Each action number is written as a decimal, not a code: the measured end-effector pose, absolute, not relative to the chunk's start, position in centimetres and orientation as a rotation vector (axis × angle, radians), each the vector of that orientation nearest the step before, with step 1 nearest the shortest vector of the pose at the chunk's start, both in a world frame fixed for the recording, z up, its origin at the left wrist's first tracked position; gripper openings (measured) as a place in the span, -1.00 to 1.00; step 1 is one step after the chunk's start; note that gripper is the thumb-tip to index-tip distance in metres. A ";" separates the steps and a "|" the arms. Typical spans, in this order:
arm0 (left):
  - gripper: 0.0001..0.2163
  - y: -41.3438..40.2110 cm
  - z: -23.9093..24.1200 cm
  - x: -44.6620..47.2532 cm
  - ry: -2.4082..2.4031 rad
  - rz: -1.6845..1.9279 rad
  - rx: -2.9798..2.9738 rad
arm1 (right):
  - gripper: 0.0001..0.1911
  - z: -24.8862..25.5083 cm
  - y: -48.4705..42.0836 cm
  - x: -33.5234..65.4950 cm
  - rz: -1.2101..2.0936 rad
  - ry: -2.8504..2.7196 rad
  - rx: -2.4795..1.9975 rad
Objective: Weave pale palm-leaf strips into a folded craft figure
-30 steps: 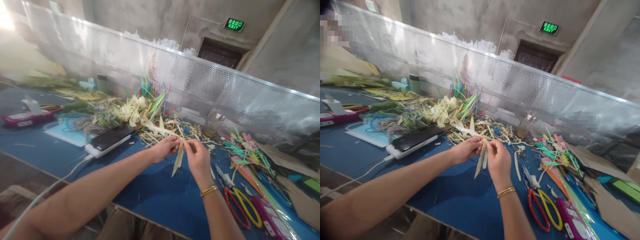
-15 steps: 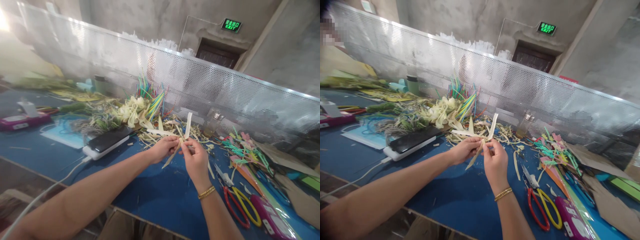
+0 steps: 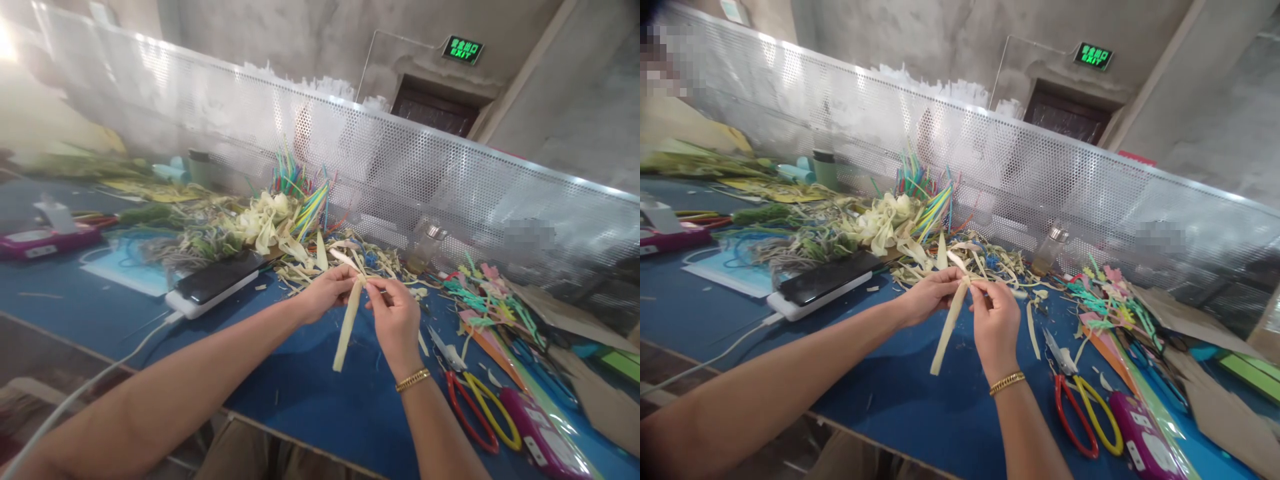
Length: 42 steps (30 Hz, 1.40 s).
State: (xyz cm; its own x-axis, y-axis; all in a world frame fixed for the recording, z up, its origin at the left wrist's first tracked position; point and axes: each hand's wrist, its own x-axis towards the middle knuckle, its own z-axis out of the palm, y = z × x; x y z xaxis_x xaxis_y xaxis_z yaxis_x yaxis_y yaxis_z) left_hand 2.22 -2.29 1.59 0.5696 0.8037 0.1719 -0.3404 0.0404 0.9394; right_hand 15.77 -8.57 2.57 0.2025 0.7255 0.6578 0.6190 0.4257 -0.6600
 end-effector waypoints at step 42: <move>-0.78 -2.1 1.7 2.4 0.459 1.087 1.165 | -0.75 2.2 -8.5 16.3 0.197 -1.473 -1.388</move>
